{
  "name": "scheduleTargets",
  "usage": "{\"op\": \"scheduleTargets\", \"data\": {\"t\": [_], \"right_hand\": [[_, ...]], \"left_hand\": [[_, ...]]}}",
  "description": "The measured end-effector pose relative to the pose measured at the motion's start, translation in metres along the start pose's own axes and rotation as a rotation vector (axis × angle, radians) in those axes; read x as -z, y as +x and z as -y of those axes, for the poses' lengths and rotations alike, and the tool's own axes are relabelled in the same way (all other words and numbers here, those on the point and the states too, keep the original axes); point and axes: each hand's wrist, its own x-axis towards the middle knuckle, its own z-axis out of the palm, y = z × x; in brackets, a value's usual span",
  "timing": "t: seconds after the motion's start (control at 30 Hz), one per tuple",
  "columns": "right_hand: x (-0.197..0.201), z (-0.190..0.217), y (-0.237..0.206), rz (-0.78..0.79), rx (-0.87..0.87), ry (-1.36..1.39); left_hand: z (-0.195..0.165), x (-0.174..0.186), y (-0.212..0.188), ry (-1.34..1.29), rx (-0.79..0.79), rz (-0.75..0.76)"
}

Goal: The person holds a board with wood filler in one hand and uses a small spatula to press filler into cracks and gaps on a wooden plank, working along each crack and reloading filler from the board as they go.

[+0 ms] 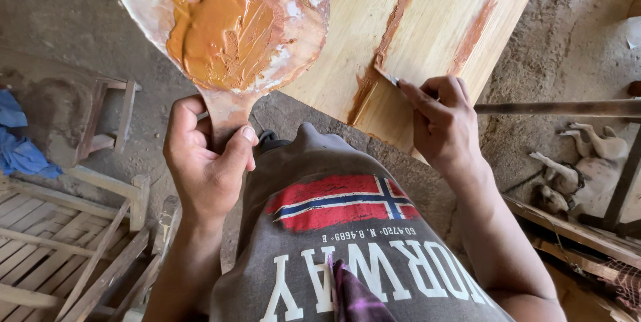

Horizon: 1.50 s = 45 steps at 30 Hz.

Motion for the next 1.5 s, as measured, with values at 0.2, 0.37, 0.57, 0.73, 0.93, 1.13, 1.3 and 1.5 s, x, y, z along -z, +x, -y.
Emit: {"op": "scheduleTargets", "data": {"t": [0.2, 0.37, 0.57, 0.73, 0.93, 1.13, 1.3, 1.5], "right_hand": [[0.017, -0.018, 0.004, 0.016, 0.056, -0.002], [0.011, -0.026, 0.020, -0.011, 0.027, -0.064], [0.005, -0.016, 0.008, 0.045, 0.123, -0.011], [0.011, -0.042, 0.022, 0.091, 0.180, 0.040], [0.009, -0.060, 0.048, 0.060, 0.301, -0.025], [0.010, -0.053, 0.064, 0.200, 0.491, 0.125], [0.004, -0.068, 0.103, 0.258, 0.744, 0.218], [0.012, -0.074, 0.137, 0.277, 0.833, 0.127]], "left_hand": [[0.000, -0.001, 0.004, 0.021, 0.028, 0.014], [-0.002, -0.004, 0.006, 0.031, 0.022, 0.033], [-0.002, -0.003, 0.004, 0.036, 0.027, 0.027], [-0.002, -0.003, 0.005, 0.042, 0.032, 0.024], [-0.004, -0.003, 0.001, 0.034, 0.030, 0.026], [-0.003, 0.000, 0.001, 0.038, 0.040, 0.003], [-0.004, 0.002, -0.001, 0.062, 0.057, -0.024], [-0.002, 0.006, -0.008, 0.039, 0.037, -0.036]]}}
